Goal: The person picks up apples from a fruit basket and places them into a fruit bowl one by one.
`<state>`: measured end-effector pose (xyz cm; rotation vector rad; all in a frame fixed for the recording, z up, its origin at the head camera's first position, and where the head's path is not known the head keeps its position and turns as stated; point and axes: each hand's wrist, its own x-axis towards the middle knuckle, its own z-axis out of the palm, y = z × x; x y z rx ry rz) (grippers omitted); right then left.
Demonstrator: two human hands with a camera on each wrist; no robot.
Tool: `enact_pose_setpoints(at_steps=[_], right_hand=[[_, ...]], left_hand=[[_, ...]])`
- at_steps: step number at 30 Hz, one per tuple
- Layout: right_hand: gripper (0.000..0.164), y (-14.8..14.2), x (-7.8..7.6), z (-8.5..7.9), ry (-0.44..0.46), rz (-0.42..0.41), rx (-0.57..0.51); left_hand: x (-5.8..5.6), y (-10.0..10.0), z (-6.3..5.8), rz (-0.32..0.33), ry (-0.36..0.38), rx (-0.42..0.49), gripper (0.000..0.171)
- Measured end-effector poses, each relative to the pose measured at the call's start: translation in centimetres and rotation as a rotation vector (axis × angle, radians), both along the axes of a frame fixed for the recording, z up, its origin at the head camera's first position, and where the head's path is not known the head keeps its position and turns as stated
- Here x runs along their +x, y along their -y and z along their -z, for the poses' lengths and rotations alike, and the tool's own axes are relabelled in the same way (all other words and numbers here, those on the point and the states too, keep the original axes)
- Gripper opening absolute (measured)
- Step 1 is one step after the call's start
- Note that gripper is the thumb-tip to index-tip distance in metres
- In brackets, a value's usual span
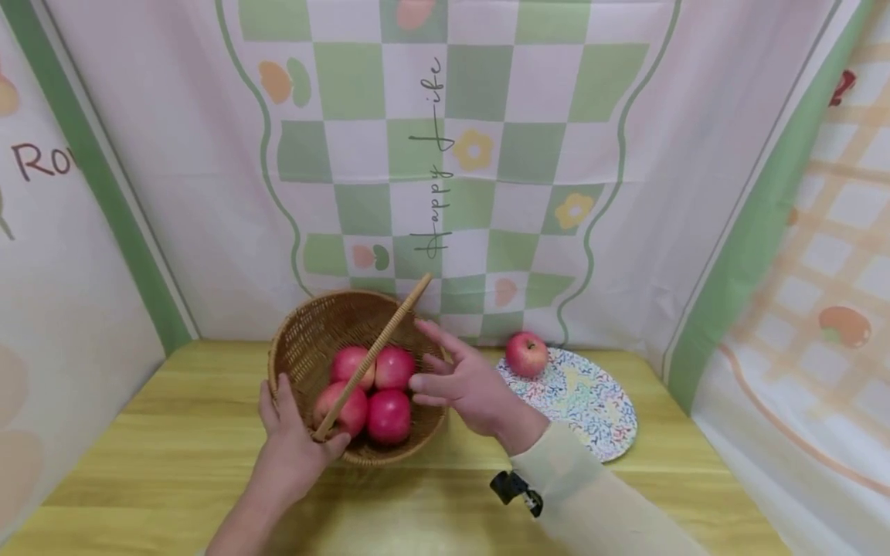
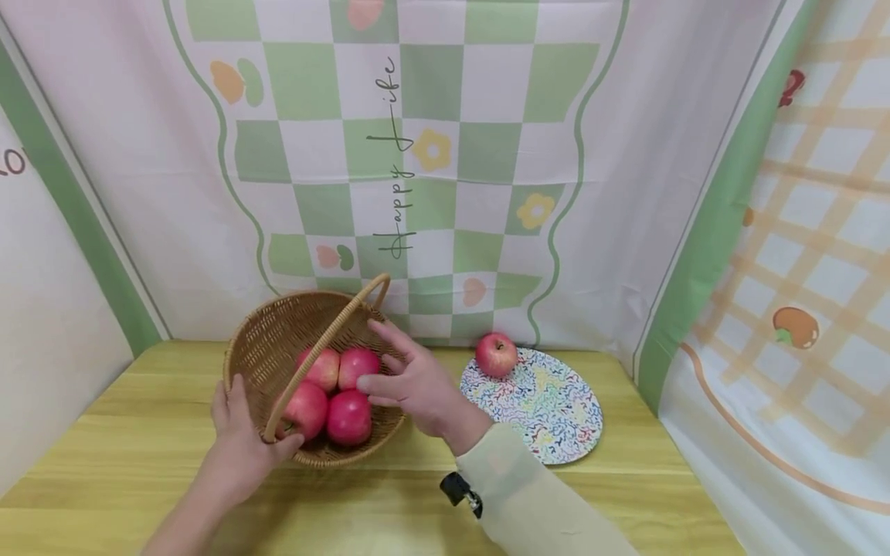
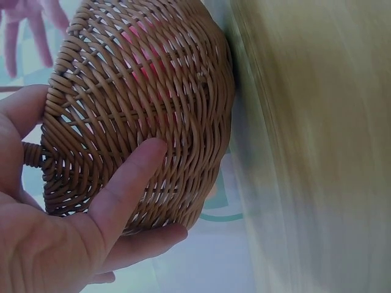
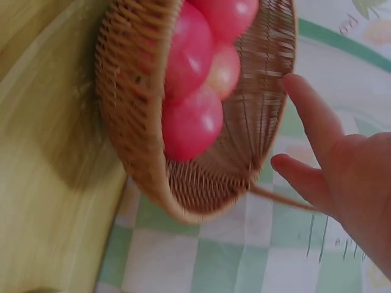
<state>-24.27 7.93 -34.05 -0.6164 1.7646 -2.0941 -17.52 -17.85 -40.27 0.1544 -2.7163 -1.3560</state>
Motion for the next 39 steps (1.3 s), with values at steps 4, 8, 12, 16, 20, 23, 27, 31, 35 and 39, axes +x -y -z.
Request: enact_pose_setpoints(at_steps=[4, 8, 12, 16, 20, 23, 27, 31, 35, 39], right_hand=[[0.083, 1.7, 0.2, 0.6, -0.203, -0.013, 0.175], [0.084, 3.1, 0.3, 1.1, -0.351, 0.021, 0.366], [0.080, 4.5, 0.2, 1.8, -0.421, 0.041, 0.468], [0.077, 5.9, 0.1, 2.5, -0.513, 0.025, 0.516], [0.079, 6.9, 0.1, 2.9, -0.628, 0.008, 0.630], [0.082, 7.4, 0.2, 3.0, -0.684, -0.008, 0.743], [0.082, 8.0, 0.2, 2.9, -0.717, -0.046, 0.828], [0.082, 8.5, -0.2, 3.4, -0.712, -0.087, 0.846], [0.088, 9.0, -0.4, 4.3, -0.647, -0.107, 0.860], [0.087, 9.5, -0.3, 4.9, -0.641, -0.110, 0.890]], left_hand=[[-0.1, 0.1, 0.1, 0.001, 0.003, -0.002, 0.130], [-0.1, 0.1, 0.1, 0.001, 0.003, -0.011, 0.130], [0.0, 0.1, 0.0, 0.001, -0.001, -0.021, 0.129], [0.0, 0.1, 0.0, 0.002, -0.004, -0.028, 0.131], [0.0, 0.1, -0.1, 0.009, -0.012, -0.029, 0.132], [0.0, 0.1, -0.1, 0.012, -0.027, -0.024, 0.131], [-0.1, 0.2, 0.0, 0.004, -0.031, -0.016, 0.129], [-0.1, 0.3, -0.1, -0.002, -0.023, -0.019, 0.129], [-0.1, 0.3, -0.1, 0.010, -0.020, -0.017, 0.130], [-0.2, 0.2, -0.1, 0.013, -0.014, -0.022, 0.131]])
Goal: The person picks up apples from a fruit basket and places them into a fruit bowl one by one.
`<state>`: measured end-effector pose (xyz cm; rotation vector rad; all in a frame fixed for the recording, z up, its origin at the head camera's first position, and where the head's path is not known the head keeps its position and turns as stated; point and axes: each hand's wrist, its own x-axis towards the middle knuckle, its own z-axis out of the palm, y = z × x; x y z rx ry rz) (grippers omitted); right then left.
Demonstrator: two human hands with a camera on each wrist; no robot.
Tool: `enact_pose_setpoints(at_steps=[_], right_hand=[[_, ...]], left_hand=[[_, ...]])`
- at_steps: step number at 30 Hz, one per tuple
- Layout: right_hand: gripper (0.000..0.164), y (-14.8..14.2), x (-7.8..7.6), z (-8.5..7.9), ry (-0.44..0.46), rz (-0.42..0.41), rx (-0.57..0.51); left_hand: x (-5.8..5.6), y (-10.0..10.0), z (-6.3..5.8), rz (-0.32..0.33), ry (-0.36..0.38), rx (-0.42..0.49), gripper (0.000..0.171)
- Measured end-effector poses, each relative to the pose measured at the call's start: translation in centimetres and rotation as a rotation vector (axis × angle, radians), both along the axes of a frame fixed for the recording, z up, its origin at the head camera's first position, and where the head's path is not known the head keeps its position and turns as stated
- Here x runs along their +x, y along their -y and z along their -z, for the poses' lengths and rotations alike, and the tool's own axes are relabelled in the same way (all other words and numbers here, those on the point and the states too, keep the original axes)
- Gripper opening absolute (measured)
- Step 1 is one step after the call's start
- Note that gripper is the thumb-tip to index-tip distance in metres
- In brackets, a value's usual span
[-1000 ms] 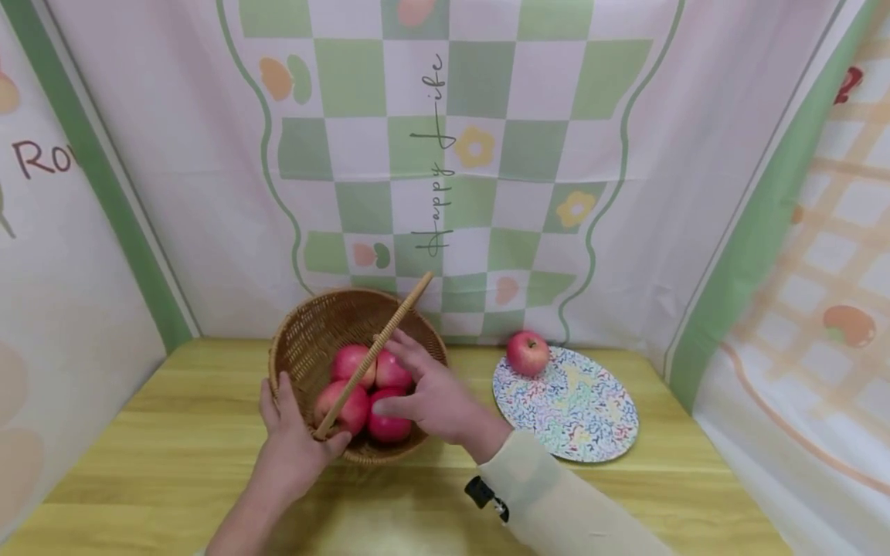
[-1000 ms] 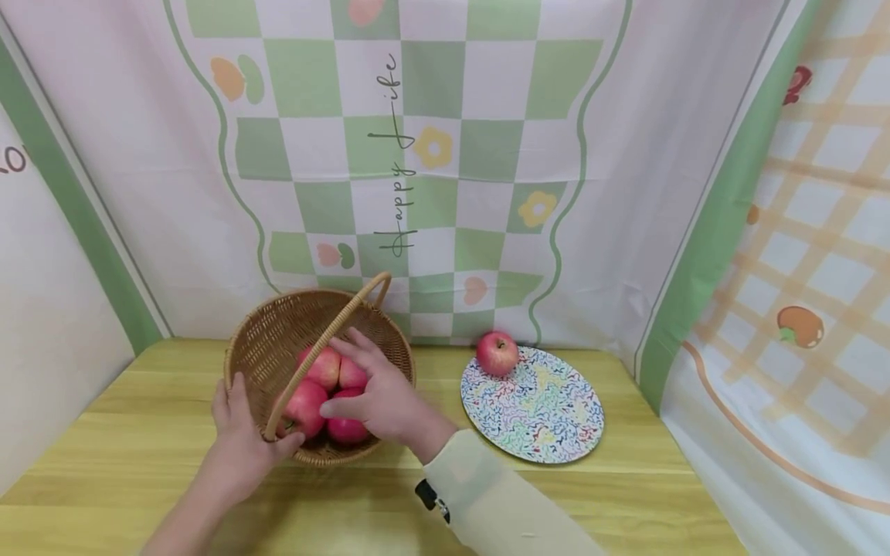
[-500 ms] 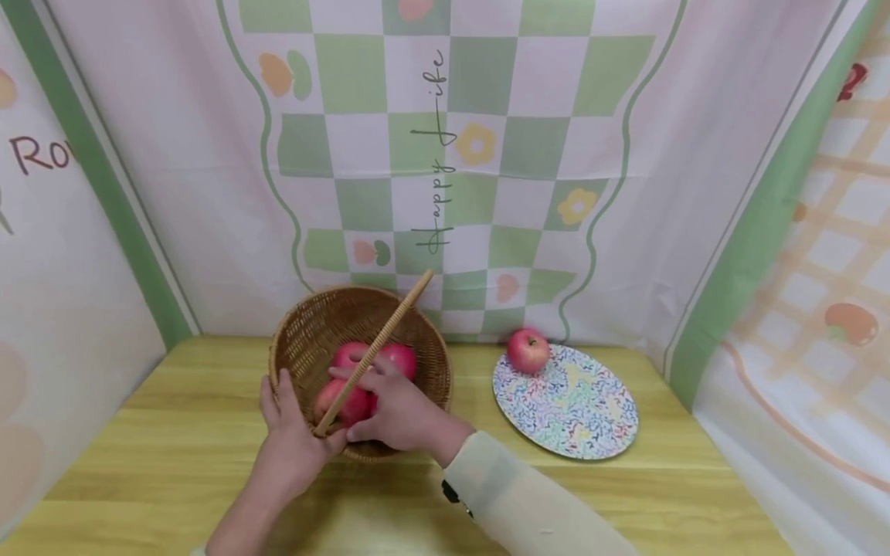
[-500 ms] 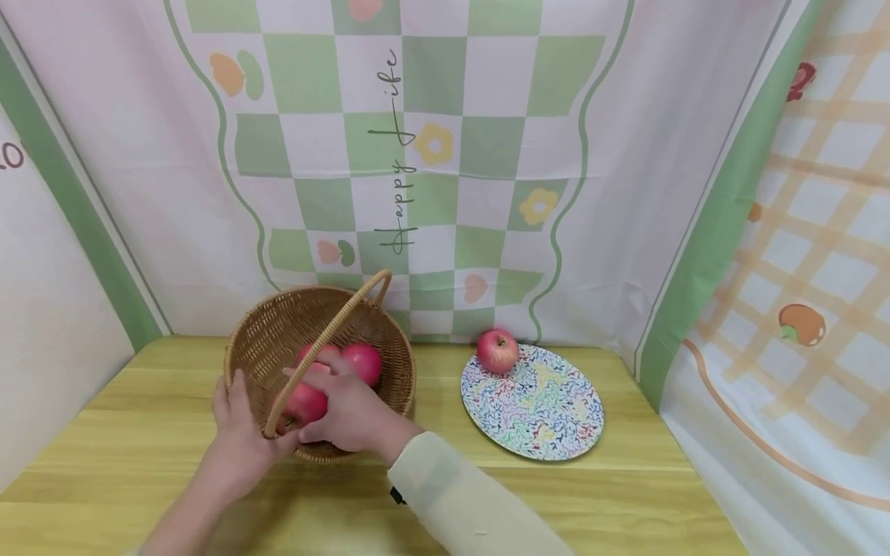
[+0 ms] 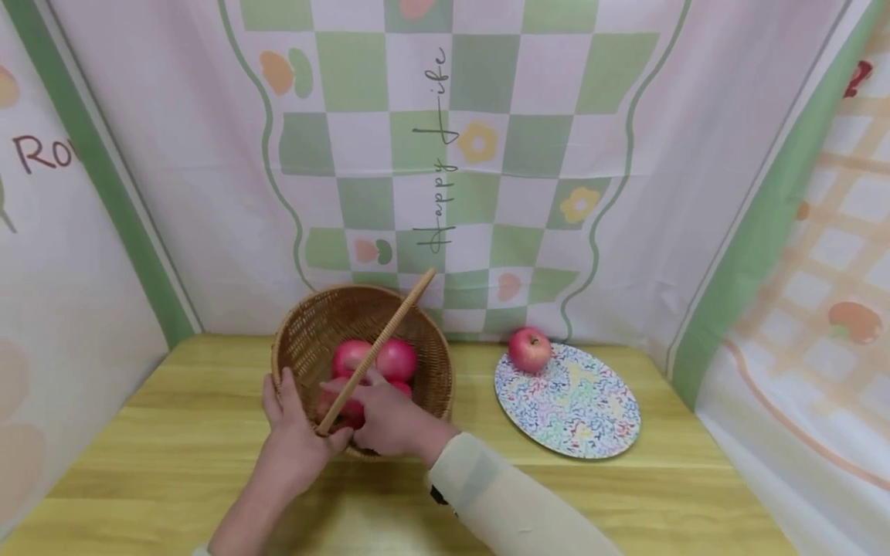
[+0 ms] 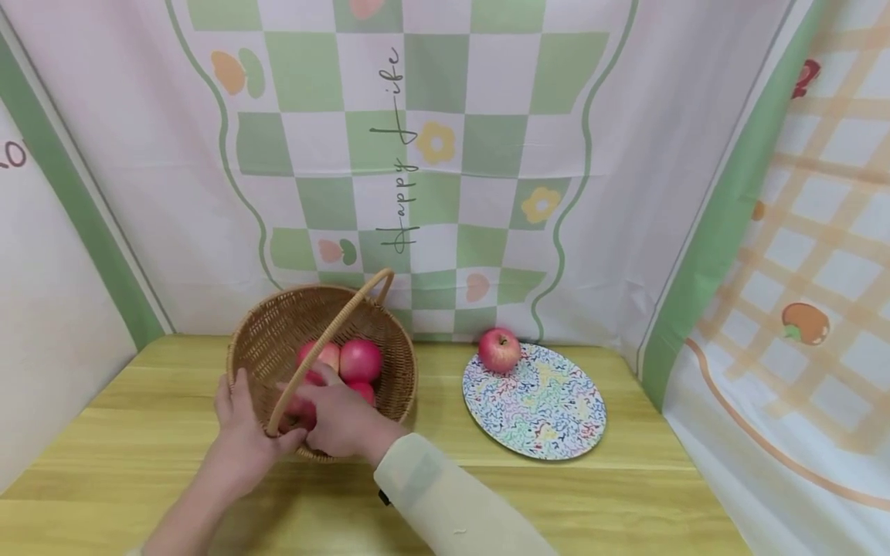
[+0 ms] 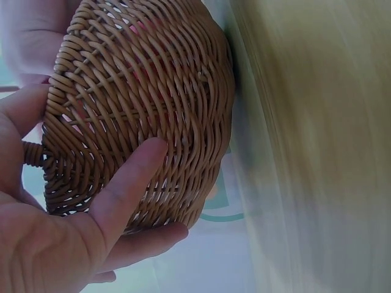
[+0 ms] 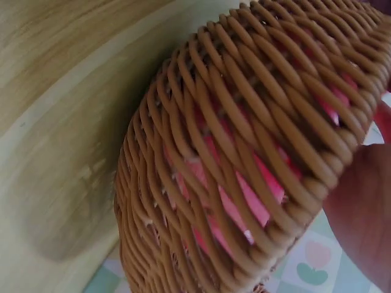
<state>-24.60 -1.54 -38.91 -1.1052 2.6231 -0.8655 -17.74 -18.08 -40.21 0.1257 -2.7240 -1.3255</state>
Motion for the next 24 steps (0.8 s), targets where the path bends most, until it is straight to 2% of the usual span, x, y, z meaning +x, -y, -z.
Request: enact_pose_setpoints(at_steps=[15, 19, 24], right_hand=[[0.071, 1.4, 0.3, 1.1, -0.318, -0.034, 0.220], [0.065, 1.4, 0.1, 1.3, -0.373, -0.037, 0.237], [0.063, 1.6, 0.0, 1.5, -0.400, -0.004, 0.257]], left_hand=[[0.0, 0.0, 0.1, -0.007, 0.004, -0.009, 0.130], [0.0, 0.0, 0.2, -0.009, 0.006, -0.015, 0.130], [0.0, 0.0, 0.3, -0.010, 0.005, -0.018, 0.129]])
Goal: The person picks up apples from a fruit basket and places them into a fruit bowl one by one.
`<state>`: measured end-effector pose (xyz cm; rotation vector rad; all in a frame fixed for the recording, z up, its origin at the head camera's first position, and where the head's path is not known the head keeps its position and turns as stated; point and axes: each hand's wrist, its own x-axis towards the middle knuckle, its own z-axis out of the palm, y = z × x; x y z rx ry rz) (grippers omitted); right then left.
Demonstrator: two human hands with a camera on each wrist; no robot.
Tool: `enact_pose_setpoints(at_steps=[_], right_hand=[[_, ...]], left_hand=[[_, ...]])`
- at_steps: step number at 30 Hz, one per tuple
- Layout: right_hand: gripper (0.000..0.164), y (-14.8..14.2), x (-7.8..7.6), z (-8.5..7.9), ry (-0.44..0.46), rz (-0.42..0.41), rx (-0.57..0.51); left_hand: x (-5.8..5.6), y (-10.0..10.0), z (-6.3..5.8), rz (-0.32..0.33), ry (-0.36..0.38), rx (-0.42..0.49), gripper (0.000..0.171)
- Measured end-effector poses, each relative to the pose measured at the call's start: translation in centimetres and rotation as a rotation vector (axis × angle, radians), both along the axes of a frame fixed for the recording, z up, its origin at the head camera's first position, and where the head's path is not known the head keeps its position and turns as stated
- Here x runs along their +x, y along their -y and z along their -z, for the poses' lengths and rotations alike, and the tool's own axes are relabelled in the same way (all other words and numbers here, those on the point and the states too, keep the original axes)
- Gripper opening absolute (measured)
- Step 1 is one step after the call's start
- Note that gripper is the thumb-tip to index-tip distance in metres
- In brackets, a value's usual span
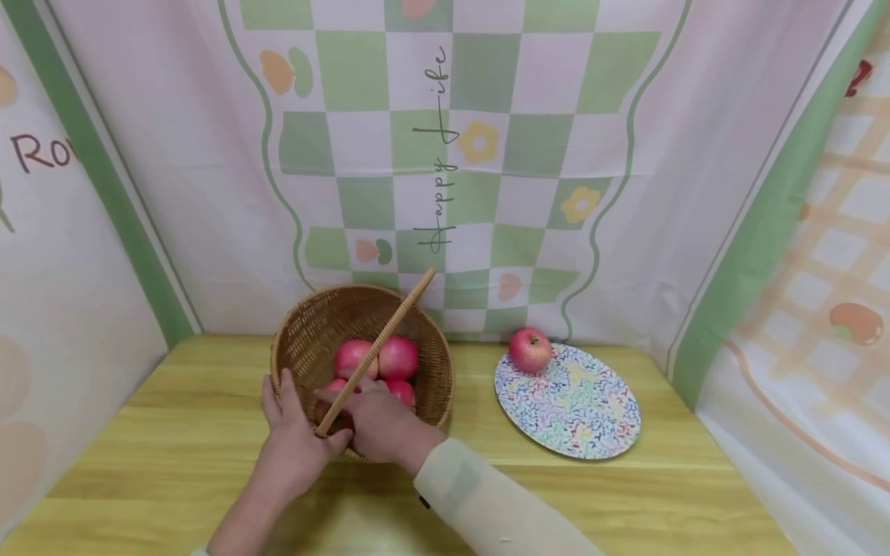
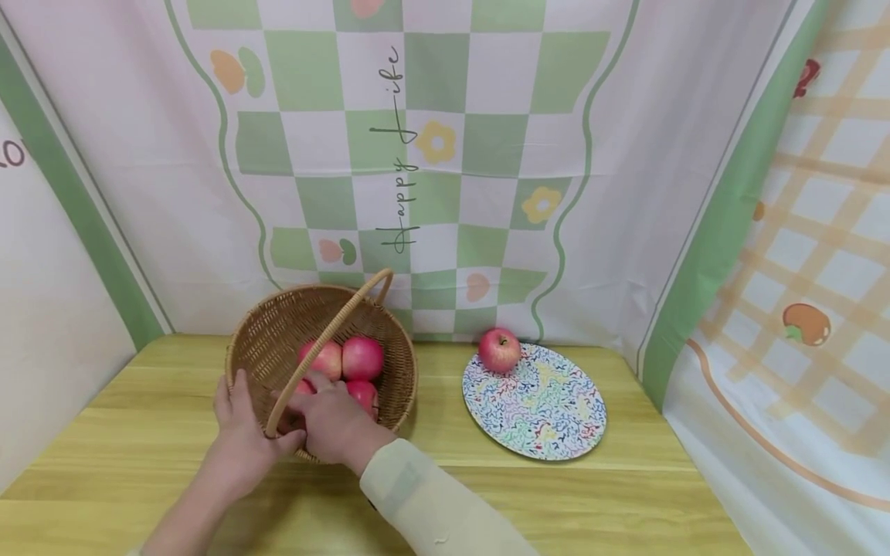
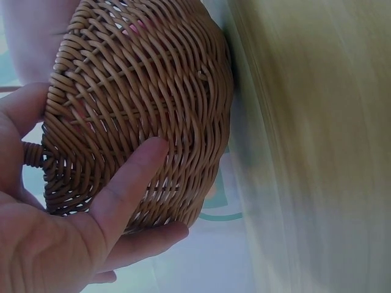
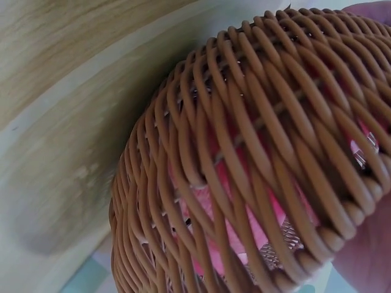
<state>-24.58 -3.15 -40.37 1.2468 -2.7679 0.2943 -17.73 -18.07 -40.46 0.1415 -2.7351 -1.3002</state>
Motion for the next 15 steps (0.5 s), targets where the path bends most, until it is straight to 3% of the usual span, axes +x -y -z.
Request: enact_pose_setpoints(at_steps=[5, 15], right_hand=[[0.064, 0.15, -0.03, 0.00, 0.002, 0.037, 0.009], [0.065, 0.43, -0.12, 0.05, 0.139, 0.055, -0.026]], left_hand=[[-0.01, -0.05, 0.08, 0.002, -0.001, 0.000, 0.129], [-0.04, -0.03, 0.16, 0.003, 0.013, 0.016, 0.130]])
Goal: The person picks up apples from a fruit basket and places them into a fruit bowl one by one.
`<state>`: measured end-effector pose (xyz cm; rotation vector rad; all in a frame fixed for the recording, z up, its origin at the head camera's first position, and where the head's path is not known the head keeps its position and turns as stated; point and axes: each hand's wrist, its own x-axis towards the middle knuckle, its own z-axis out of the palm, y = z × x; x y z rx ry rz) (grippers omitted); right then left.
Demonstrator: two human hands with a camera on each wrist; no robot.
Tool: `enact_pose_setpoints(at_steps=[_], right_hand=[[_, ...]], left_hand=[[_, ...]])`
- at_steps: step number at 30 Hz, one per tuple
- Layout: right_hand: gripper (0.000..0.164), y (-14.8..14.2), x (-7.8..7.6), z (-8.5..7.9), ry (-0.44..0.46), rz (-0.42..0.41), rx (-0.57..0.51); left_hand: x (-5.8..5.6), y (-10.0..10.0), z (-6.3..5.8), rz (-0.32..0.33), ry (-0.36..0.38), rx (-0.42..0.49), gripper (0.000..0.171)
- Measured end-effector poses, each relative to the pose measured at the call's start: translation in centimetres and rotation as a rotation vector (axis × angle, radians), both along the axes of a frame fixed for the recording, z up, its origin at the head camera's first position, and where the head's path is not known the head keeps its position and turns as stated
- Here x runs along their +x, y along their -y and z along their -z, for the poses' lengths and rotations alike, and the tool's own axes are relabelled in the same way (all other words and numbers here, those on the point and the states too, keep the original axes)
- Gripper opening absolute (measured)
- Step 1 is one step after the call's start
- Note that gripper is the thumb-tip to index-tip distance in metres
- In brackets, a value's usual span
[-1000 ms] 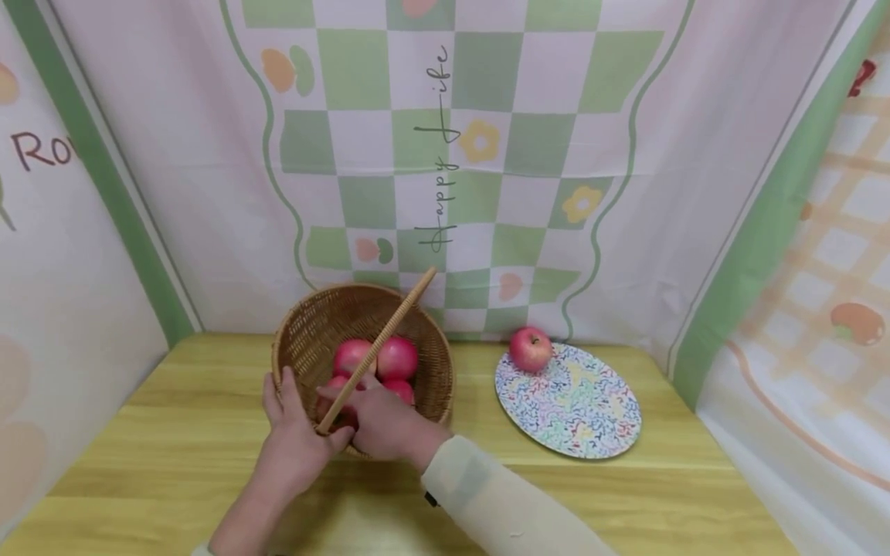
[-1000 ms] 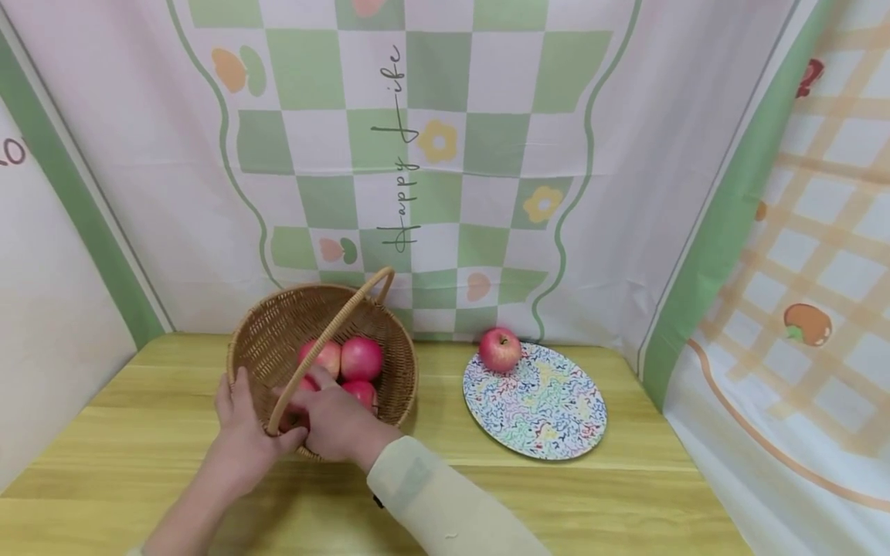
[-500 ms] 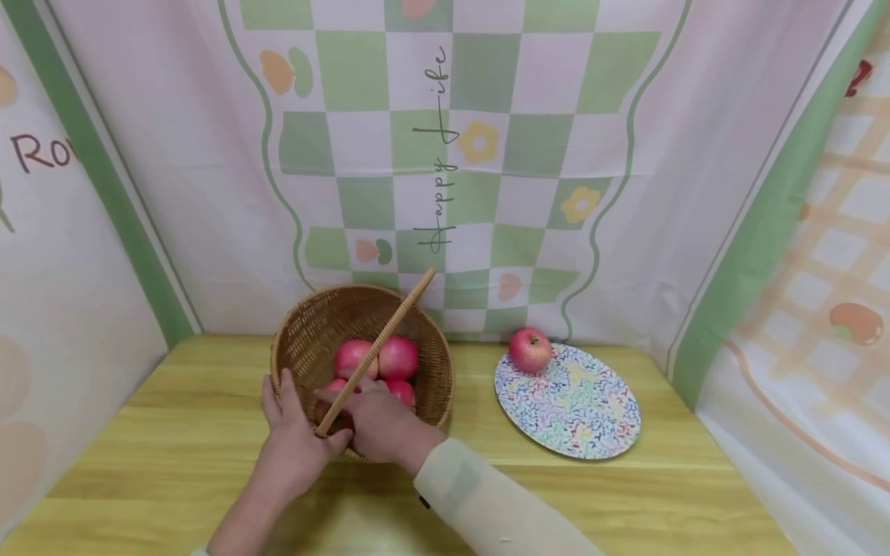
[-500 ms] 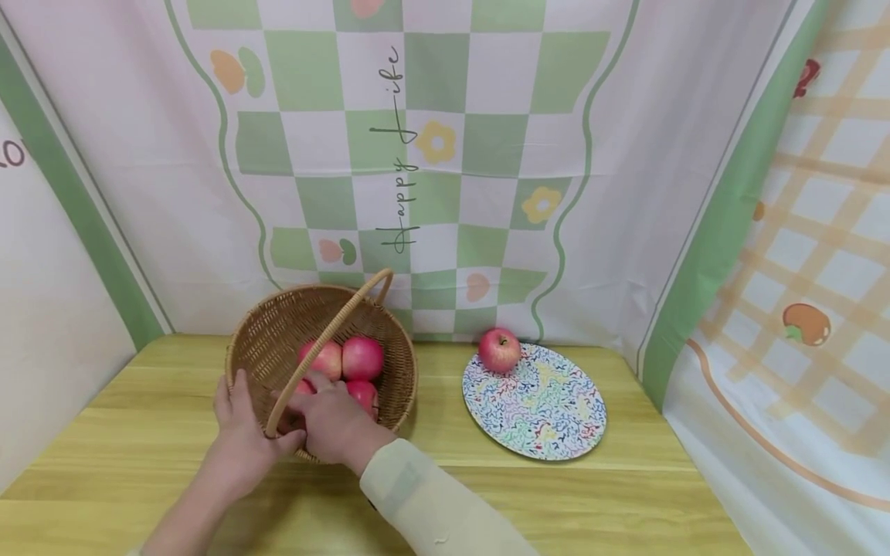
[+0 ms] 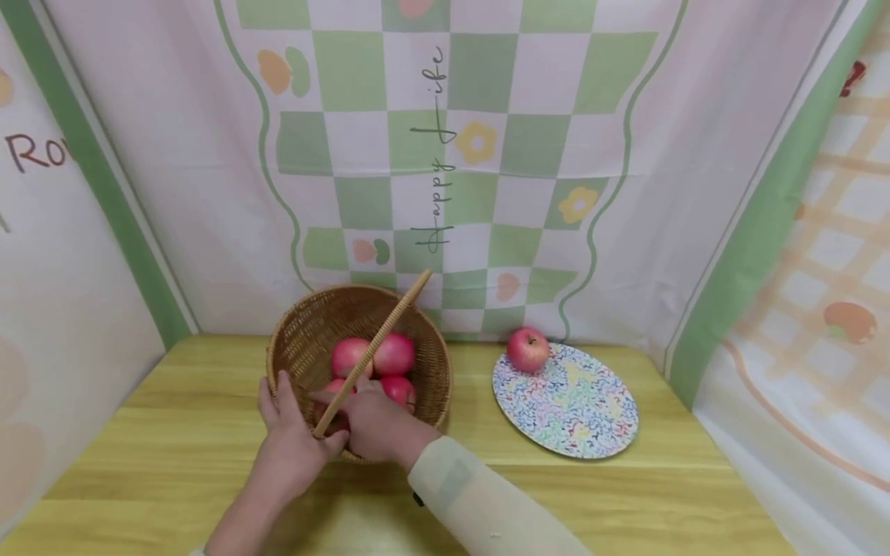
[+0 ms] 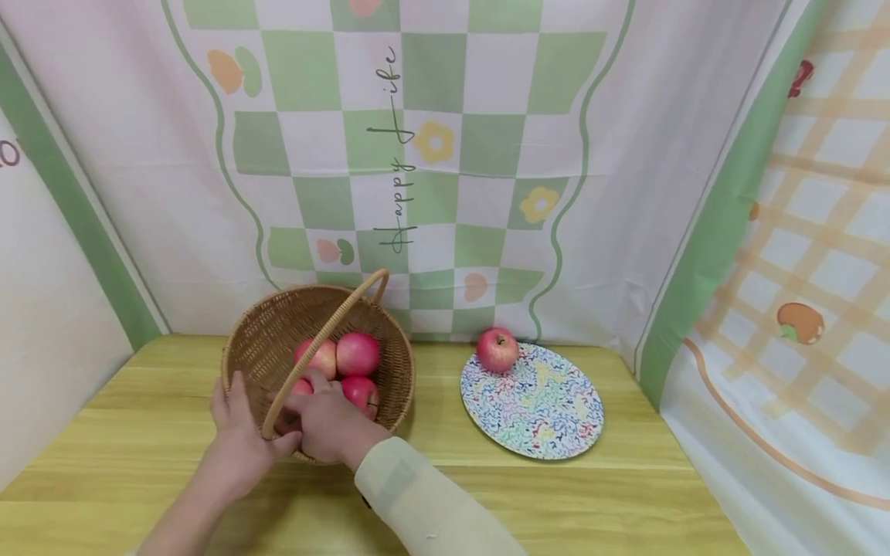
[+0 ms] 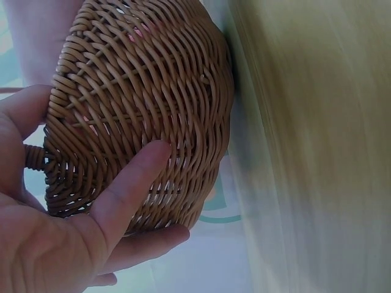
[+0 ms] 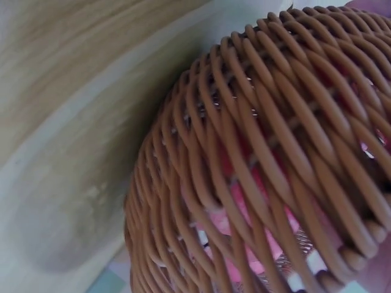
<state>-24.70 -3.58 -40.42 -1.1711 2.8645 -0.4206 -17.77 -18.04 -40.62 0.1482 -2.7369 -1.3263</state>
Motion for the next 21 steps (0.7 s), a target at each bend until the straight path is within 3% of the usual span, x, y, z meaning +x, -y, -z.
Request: enact_pose_setpoints(at_steps=[7, 14, 17, 21], right_hand=[[0.069, 0.02, -0.02, 0.04, -0.022, 0.006, 0.025], [0.059, -0.37, -0.39, 0.34, 0.064, -0.003, -0.083], [0.057, -0.54, -0.52, 0.61, 0.062, -0.030, -0.107], [0.066, -0.63, -0.55, 0.90, 0.028, -0.042, -0.096]], left_hand=[[0.04, 0.09, 0.10, 0.009, -0.012, -0.022, 0.131], [0.07, 0.01, -0.01, 0.007, -0.018, -0.016, 0.132], [0.13, 0.01, -0.09, 0.007, -0.010, -0.014, 0.131], [0.16, 0.07, -0.08, 0.007, 0.002, -0.010, 0.130]])
